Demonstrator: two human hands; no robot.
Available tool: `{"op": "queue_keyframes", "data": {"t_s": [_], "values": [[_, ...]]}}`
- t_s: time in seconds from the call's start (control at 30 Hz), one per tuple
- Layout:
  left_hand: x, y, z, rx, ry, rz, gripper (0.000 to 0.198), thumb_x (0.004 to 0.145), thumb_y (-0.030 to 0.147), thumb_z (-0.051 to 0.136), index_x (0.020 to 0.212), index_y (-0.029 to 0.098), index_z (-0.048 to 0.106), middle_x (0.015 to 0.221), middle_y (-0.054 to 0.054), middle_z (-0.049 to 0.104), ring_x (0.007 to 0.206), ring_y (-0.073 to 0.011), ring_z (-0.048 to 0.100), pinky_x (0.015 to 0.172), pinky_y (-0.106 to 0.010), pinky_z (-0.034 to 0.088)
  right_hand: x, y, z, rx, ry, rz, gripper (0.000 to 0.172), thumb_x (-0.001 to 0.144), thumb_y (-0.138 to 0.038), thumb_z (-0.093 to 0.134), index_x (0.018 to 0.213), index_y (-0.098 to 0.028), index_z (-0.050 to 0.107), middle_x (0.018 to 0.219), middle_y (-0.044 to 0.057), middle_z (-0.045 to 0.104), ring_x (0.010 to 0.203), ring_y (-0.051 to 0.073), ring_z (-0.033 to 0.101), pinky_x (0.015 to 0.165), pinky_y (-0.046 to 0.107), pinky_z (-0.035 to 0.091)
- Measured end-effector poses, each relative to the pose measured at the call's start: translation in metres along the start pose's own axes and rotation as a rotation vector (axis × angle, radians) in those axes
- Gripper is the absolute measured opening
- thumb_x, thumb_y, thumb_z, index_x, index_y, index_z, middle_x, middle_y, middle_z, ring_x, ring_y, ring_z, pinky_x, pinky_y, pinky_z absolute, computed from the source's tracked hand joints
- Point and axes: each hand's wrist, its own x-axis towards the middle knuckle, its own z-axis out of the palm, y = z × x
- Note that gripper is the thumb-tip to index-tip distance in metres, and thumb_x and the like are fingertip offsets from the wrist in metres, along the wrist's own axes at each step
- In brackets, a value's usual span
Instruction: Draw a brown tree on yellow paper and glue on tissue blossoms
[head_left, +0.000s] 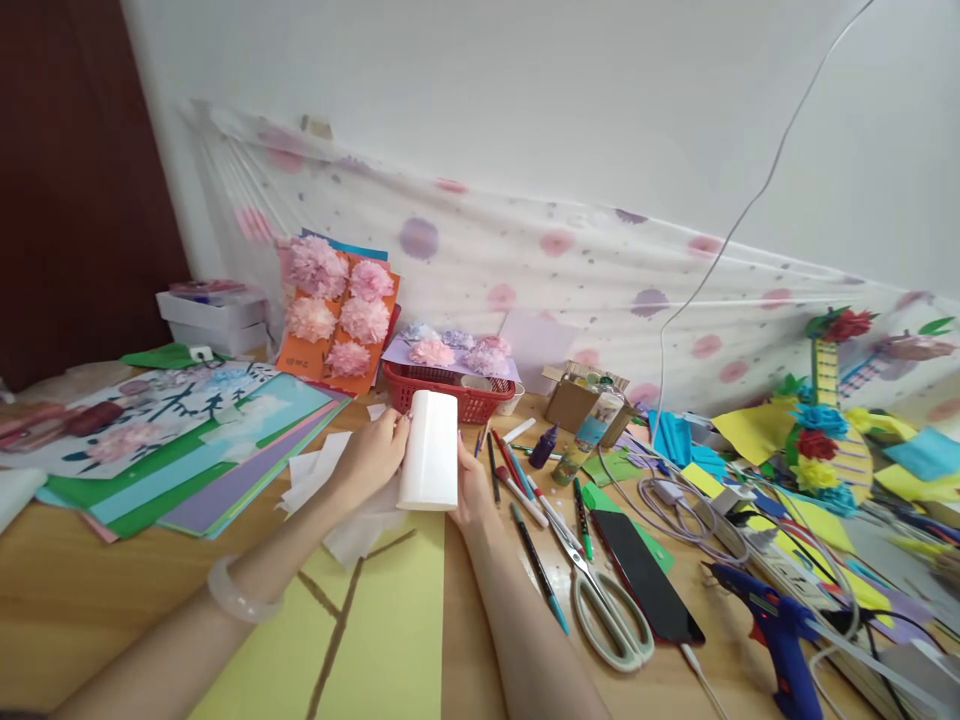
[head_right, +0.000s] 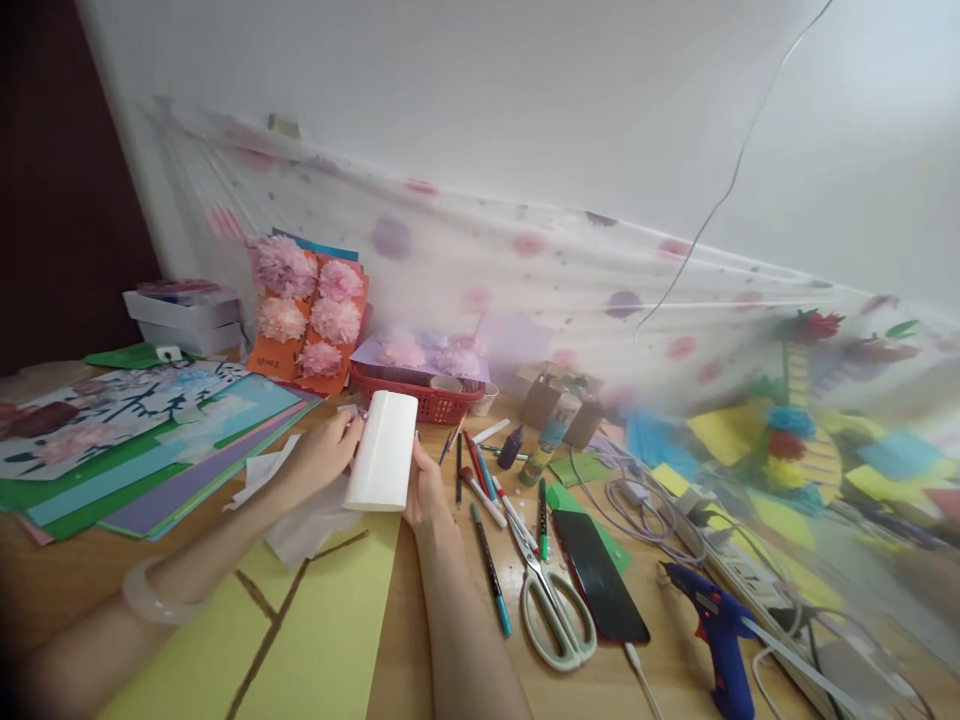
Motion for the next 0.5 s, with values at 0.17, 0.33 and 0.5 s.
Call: {"op": "queue_keyframes", "data": {"t_s": [0.17,0.33,0.5], "values": [[-0.001,0.005,-0.004,0.076,-0.014,-0.001,0.051,0.097,0.046,0.027,0.095,0.012,0.065,0.091,-0.021,0.073,0.087,-0.0328,0.07,0.068,-0.034,0.045,-0.005,0.009,0.008,-0.015,-0.052,0.026,0.029,0.083,-0.037,0.065,0.105,-0.018,0.063,0.101,0.006,0.075,0.101,0.025,0.068,0.091,0.043,0.053],[0.001,0.003,-0.009,0.082,-0.04,0.007,0.033,0.091,0.029,0.04,0.102,0.011,0.066,0.098,-0.02,0.073,0.094,-0.0303,0.069,0.072,-0.032,0.046,-0.011,0.012,0.01,-0.054,-0.155,-0.068,0.048,0.073,-0.022,0.073,0.117,-0.023,0.055,0.108,0.004,0.073,0.1,0.024,0.068,0.089,0.039,0.054],[0.002,-0.006,-0.01,-0.027,-0.146,0.065,0.037,0.081,0.018,0.052,0.118,0.015,0.057,0.1,-0.01,0.074,0.088,-0.0231,0.07,0.064,-0.025,0.046,-0.011,0.008,0.008,-0.104,-0.172,-0.143,0.054,0.074,-0.02,0.073,0.122,-0.027,0.051,0.106,0.002,0.072,0.098,0.024,0.068,0.086,0.039,0.056]]}}
